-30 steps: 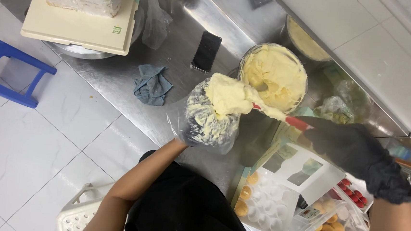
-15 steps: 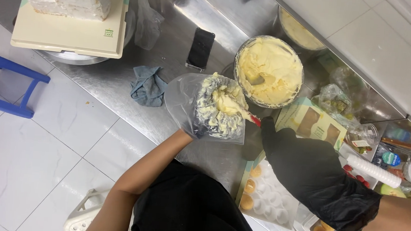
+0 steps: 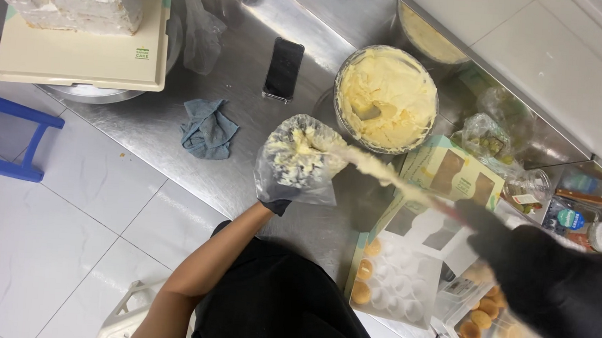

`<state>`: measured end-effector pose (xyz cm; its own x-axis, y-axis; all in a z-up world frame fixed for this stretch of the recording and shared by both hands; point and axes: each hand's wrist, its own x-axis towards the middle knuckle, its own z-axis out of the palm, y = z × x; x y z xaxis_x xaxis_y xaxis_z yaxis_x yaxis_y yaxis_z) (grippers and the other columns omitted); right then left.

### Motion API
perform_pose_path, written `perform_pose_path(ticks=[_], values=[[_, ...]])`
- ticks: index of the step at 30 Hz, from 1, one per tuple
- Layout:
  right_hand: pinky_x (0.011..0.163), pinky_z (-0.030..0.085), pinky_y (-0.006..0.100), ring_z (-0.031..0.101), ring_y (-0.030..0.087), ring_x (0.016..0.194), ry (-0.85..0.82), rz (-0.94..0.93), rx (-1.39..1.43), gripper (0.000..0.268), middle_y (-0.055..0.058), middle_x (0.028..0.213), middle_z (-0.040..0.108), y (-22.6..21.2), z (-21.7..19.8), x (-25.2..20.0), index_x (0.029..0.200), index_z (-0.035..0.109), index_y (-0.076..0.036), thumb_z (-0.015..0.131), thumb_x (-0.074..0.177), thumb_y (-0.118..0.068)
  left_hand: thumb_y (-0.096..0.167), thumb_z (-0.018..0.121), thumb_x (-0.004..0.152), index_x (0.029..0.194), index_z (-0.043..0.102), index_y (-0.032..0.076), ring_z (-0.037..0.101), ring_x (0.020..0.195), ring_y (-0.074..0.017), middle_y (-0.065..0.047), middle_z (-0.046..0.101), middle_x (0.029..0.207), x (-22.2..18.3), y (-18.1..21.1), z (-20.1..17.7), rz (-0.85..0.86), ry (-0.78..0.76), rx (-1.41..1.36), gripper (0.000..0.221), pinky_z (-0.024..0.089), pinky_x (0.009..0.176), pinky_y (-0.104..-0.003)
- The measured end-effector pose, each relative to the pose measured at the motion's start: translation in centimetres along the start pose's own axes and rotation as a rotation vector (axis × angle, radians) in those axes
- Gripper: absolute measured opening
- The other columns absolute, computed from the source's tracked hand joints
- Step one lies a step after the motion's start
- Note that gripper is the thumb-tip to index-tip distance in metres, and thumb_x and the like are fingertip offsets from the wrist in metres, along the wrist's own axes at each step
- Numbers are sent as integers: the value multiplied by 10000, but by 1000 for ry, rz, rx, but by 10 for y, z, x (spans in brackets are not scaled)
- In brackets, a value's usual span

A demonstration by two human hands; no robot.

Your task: Fill small pastries with cream using a piping bag and arrange them in a box.

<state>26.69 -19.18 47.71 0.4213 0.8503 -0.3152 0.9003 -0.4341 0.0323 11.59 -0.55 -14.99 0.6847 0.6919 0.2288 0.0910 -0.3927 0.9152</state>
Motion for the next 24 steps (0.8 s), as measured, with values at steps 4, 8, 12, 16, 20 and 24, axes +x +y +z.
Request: perform_pose_path(ticks=[4, 8, 12, 16, 20, 24], values=[[577, 576, 311, 674, 166, 561, 13, -20, -119, 467, 50, 742, 744, 57, 79, 79, 1457, 593, -250, 508, 1017, -382, 452, 477, 1041, 1539, 413, 112, 532, 1353, -209, -96, 526, 1515, -25, -72, 20, -4, 80, 228, 606, 493, 1107, -344], [654, 581, 399, 724, 270, 631, -56, 209, 36, 381, 109, 833, 745, 62, 139, 166, 1382, 644, -259, 473, 1043, -288, 494, 509, 1055, 1523, 407, 102, 546, 1301, -159, -77, 537, 1485, -37, -142, 37, 234, 260, 225, 618, 509, 1084, -295], [740, 554, 478, 705, 330, 840, 48, 42, -215, 318, 144, 900, 730, 147, 284, 262, 1267, 684, -195, 488, 1050, -320, 462, 587, 1020, 1520, 384, 83, 526, 1311, -186, -87, 513, 1484, -54, -70, -11, 53, 213, -233, 660, 475, 1111, -315], [740, 487, 388, 608, 264, 859, 94, -247, -65, 223, 105, 923, 663, 181, 335, 310, 1018, 693, -118, 526, 1040, -264, 419, 692, 972, 1517, 355, 57, 498, 1325, -222, -101, 481, 1484, -89, -21, -57, -192, 168, -812, 736, 430, 1147, -342], [580, 427, 351, 525, 174, 621, -273, 297, 574, 407, 99, 776, 653, 120, 267, 288, 948, 738, 10, 651, 1030, -379, 423, 686, 966, 1523, 340, 54, 486, 1337, -238, -109, 466, 1494, -113, -5, -78, -270, 206, -989, 753, 421, 1157, -356], [501, 385, 323, 461, 126, 556, -270, 147, 608, 349, 83, 699, 609, 158, 323, 322, 904, 723, 40, 628, 998, -282, 453, 623, 978, 1536, 325, 60, 477, 1356, -251, -119, 450, 1513, -117, 3, -71, -297, 227, -1100, 744, 426, 1158, -372]])
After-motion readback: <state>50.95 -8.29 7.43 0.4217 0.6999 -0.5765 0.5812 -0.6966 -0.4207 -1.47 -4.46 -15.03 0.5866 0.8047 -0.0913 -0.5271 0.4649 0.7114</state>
